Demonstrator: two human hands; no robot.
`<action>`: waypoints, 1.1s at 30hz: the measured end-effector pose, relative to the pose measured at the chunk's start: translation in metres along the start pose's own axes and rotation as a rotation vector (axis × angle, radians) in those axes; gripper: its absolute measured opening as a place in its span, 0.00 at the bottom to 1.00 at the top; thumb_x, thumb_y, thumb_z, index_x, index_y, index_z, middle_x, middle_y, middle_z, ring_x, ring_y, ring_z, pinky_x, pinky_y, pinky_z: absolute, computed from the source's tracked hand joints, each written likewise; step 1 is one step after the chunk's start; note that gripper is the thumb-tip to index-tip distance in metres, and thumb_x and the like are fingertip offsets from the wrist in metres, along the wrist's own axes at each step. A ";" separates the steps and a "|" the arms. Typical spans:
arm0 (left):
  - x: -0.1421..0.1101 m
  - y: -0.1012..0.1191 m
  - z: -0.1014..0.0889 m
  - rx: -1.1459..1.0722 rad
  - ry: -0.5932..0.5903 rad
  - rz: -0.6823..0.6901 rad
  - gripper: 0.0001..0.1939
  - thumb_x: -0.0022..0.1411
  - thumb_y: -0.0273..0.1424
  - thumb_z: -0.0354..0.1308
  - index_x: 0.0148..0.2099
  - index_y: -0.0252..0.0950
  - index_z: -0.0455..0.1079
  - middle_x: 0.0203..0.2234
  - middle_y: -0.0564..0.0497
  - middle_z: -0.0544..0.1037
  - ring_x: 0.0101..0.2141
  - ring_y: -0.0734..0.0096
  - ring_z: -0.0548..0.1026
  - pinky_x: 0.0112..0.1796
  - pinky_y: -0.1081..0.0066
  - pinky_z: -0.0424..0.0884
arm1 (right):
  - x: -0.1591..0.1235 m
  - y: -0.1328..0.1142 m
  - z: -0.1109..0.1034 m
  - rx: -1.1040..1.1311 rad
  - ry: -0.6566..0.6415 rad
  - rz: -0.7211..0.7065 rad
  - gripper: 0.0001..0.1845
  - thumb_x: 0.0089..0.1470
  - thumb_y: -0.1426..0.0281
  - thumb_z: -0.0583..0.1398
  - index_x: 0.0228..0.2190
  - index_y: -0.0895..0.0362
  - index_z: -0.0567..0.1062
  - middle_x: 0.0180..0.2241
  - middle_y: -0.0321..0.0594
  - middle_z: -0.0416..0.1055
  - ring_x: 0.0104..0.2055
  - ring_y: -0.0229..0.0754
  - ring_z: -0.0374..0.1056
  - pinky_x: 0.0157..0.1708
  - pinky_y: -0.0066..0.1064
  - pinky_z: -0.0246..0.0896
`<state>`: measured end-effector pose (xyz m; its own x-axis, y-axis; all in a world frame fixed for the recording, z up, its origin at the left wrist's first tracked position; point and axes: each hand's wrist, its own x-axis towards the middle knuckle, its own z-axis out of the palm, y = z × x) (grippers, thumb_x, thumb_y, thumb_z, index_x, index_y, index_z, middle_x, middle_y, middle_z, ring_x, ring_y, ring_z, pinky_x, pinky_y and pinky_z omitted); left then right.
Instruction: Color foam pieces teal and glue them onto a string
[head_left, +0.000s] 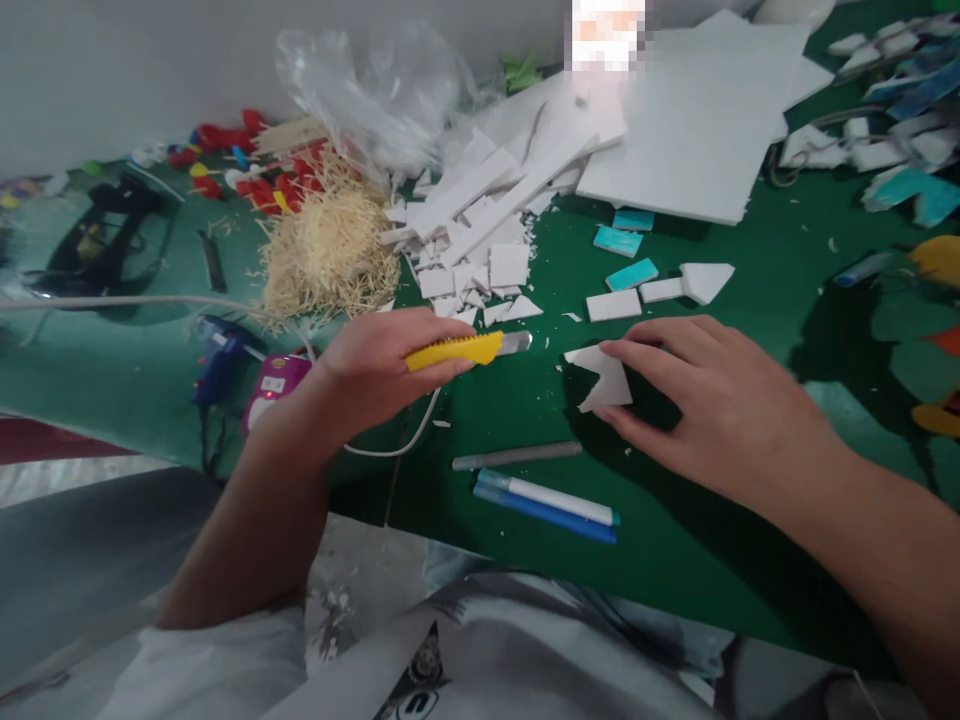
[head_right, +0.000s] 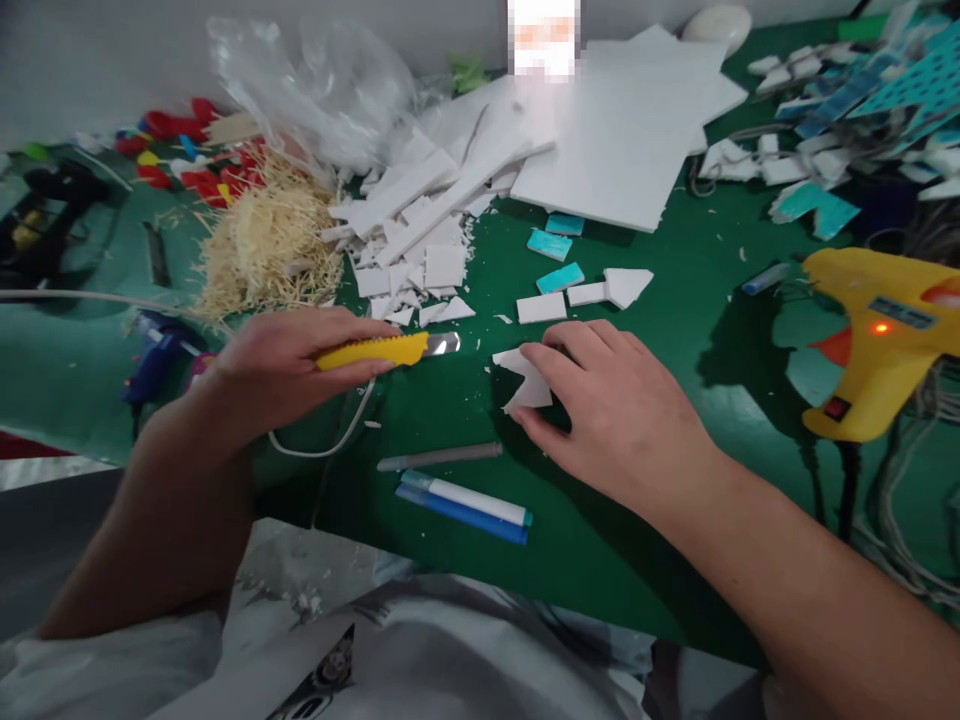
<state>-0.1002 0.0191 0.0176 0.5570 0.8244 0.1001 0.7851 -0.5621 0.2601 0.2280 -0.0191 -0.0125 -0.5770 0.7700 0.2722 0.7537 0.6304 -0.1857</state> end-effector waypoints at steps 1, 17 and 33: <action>-0.001 -0.003 0.004 0.005 -0.035 0.023 0.16 0.72 0.44 0.57 0.50 0.44 0.82 0.38 0.53 0.87 0.35 0.67 0.81 0.37 0.71 0.73 | 0.000 0.000 -0.001 -0.005 0.009 -0.007 0.20 0.66 0.59 0.57 0.48 0.58 0.80 0.46 0.51 0.78 0.45 0.50 0.74 0.41 0.41 0.71; -0.051 0.050 0.006 -0.077 -0.091 0.339 0.09 0.76 0.32 0.54 0.46 0.34 0.75 0.35 0.49 0.81 0.33 0.69 0.80 0.36 0.70 0.75 | -0.001 -0.007 -0.006 -0.043 0.037 -0.030 0.15 0.67 0.64 0.57 0.44 0.58 0.81 0.33 0.42 0.77 0.33 0.41 0.69 0.29 0.32 0.53; -0.039 0.070 0.031 0.154 0.051 0.485 0.04 0.74 0.28 0.58 0.45 0.34 0.74 0.34 0.53 0.82 0.31 0.72 0.77 0.32 0.69 0.70 | 0.000 -0.006 -0.003 -0.014 0.112 -0.031 0.14 0.67 0.66 0.57 0.45 0.58 0.81 0.38 0.44 0.81 0.34 0.41 0.74 0.31 0.32 0.63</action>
<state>-0.0581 -0.0544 0.0027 0.8562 0.4664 0.2222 0.4727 -0.8808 0.0276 0.2240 -0.0232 -0.0081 -0.5619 0.7341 0.3811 0.7410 0.6516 -0.1626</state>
